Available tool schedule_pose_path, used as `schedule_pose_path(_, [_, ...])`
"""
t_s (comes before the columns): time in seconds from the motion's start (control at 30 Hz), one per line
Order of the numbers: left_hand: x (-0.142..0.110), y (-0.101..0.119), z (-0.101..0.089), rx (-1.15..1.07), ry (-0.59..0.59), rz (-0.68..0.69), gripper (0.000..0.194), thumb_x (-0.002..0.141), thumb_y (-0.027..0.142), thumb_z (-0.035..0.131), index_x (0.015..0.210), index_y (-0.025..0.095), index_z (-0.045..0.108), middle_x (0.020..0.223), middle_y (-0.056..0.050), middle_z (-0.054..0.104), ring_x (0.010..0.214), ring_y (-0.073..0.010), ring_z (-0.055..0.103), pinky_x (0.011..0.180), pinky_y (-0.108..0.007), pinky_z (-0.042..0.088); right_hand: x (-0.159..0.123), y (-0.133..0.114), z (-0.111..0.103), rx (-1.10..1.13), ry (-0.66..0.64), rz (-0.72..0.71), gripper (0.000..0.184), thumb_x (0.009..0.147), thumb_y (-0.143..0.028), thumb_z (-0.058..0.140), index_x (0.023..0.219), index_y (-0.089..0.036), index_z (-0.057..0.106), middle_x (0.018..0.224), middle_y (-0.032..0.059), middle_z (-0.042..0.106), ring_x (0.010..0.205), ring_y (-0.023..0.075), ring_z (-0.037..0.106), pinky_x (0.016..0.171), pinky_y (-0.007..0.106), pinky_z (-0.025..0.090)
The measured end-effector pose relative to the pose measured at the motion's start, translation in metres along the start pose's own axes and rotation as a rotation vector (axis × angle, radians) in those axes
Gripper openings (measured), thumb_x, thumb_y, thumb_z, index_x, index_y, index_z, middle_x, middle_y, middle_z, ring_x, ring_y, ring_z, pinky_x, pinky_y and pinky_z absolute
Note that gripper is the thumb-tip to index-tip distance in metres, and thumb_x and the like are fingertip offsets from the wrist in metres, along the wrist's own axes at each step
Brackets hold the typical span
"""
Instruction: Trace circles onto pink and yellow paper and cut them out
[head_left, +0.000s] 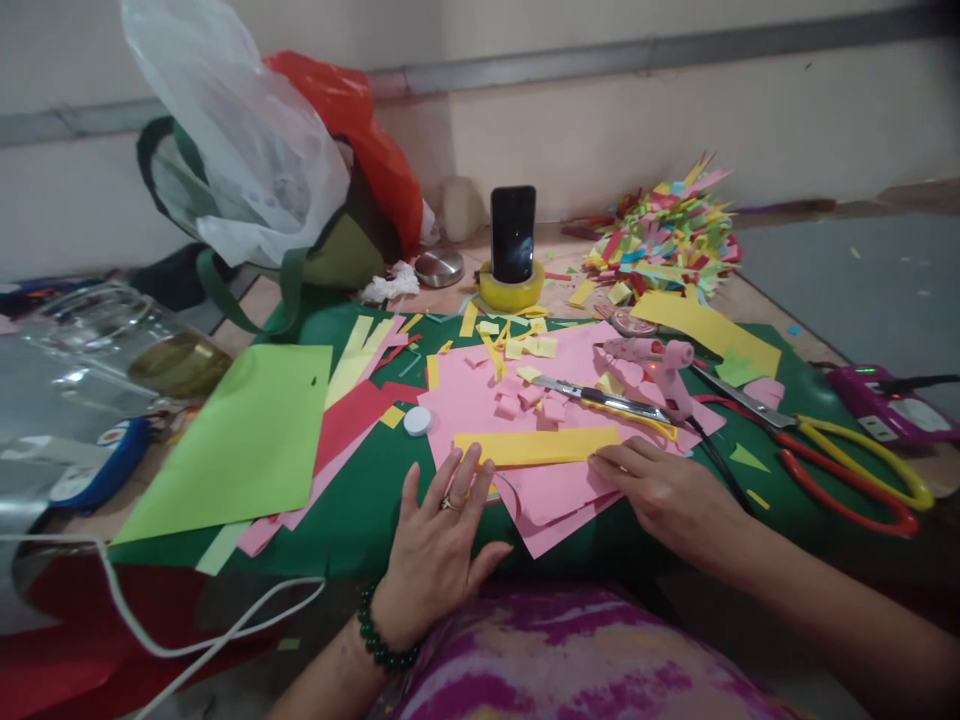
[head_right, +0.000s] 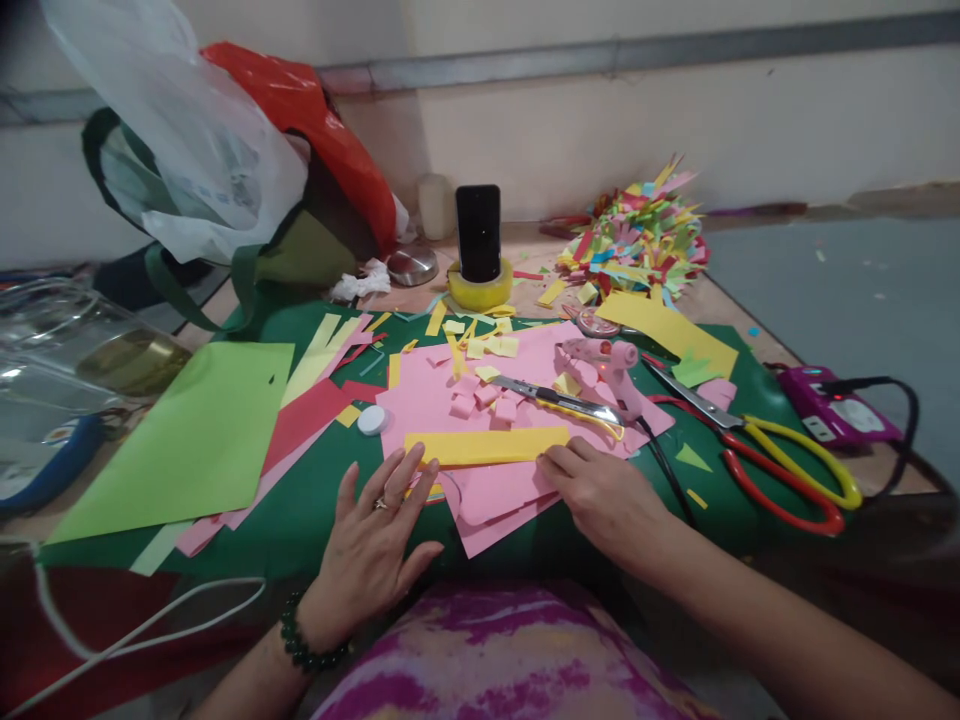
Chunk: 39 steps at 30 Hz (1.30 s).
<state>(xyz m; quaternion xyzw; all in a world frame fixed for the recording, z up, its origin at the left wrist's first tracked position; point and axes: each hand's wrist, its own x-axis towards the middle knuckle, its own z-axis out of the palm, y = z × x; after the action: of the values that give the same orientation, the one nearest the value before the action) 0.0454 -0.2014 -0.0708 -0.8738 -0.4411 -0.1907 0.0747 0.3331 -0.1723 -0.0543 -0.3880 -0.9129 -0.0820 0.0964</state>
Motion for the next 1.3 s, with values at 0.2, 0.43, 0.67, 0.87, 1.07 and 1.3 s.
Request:
schedule_pose_path(0.2, [0.019, -0.011, -0.001, -0.16, -0.106, -0.244, 0.038, 0.097, 0.03, 0.039, 0.128, 0.016, 0.057, 0.114, -0.012, 0.066, 0.104, -0.0249, 0.057, 0.089, -0.04, 0.041, 0.006, 0.0, -0.006, 0.026, -0.064, 0.063, 0.032, 0.077, 0.004, 0.046, 0.092, -0.016, 0.067, 0.089, 0.0071, 0.068, 0.079, 0.0191, 0.058, 0.06, 0.028, 0.046])
schedule_pose_path(0.43, [0.056, -0.024, -0.006, -0.342, -0.299, -0.395, 0.009, 0.088, 0.02, 0.059, 0.079, 0.02, 0.063, 0.079, -0.001, 0.066, 0.077, -0.0177, 0.059, 0.068, -0.031, 0.04, 0.026, -0.009, -0.013, -0.002, -0.213, 0.188, 0.021, 0.08, -0.001, 0.051, 0.081, -0.017, 0.064, 0.078, 0.008, 0.065, 0.075, 0.0218, 0.057, 0.058, 0.03, 0.041])
schedule_pose_path(0.67, [0.062, -0.023, -0.006, -0.258, -0.383, -0.37, 0.011, 0.089, 0.017, 0.058, 0.079, 0.019, 0.061, 0.08, -0.002, 0.067, 0.076, -0.0187, 0.059, 0.069, -0.033, 0.037, 0.039, -0.019, 0.001, 0.102, 0.01, -0.091, 0.042, 0.078, 0.001, 0.047, 0.115, -0.013, 0.061, 0.099, 0.0126, 0.066, 0.085, 0.0233, 0.056, 0.068, 0.032, 0.048])
schedule_pose_path(0.87, [0.069, -0.02, -0.011, -0.174, -0.48, -0.362, 0.011, 0.091, 0.017, 0.053, 0.082, 0.018, 0.06, 0.085, -0.005, 0.067, 0.081, -0.0222, 0.06, 0.071, -0.036, 0.037, 0.035, -0.018, 0.009, 0.141, -0.011, -0.133, 0.041, 0.08, -0.001, 0.047, 0.119, -0.01, 0.059, 0.101, 0.0124, 0.065, 0.087, 0.0229, 0.055, 0.067, 0.032, 0.05])
schedule_pose_path(1.07, [0.068, -0.02, -0.012, -0.207, -0.512, -0.394, 0.012, 0.09, 0.012, 0.052, 0.097, 0.018, 0.061, 0.092, -0.004, 0.069, 0.089, -0.022, 0.062, 0.078, -0.037, 0.04, 0.034, -0.016, 0.01, 0.161, -0.04, -0.145, 0.039, 0.083, -0.006, 0.051, 0.121, -0.008, 0.057, 0.102, 0.0126, 0.064, 0.088, 0.0236, 0.053, 0.068, 0.034, 0.05])
schedule_pose_path(1.3, [0.043, -0.035, -0.006, -0.089, -0.329, -0.293, 0.049, 0.088, 0.011, 0.049, 0.136, 0.024, 0.05, 0.094, -0.007, 0.064, 0.086, -0.0235, 0.06, 0.071, -0.035, 0.046, 0.037, -0.015, 0.013, 0.203, -0.003, -0.165, 0.036, 0.083, -0.005, 0.048, 0.117, -0.007, 0.06, 0.099, 0.0133, 0.064, 0.084, 0.024, 0.051, 0.067, 0.036, 0.05])
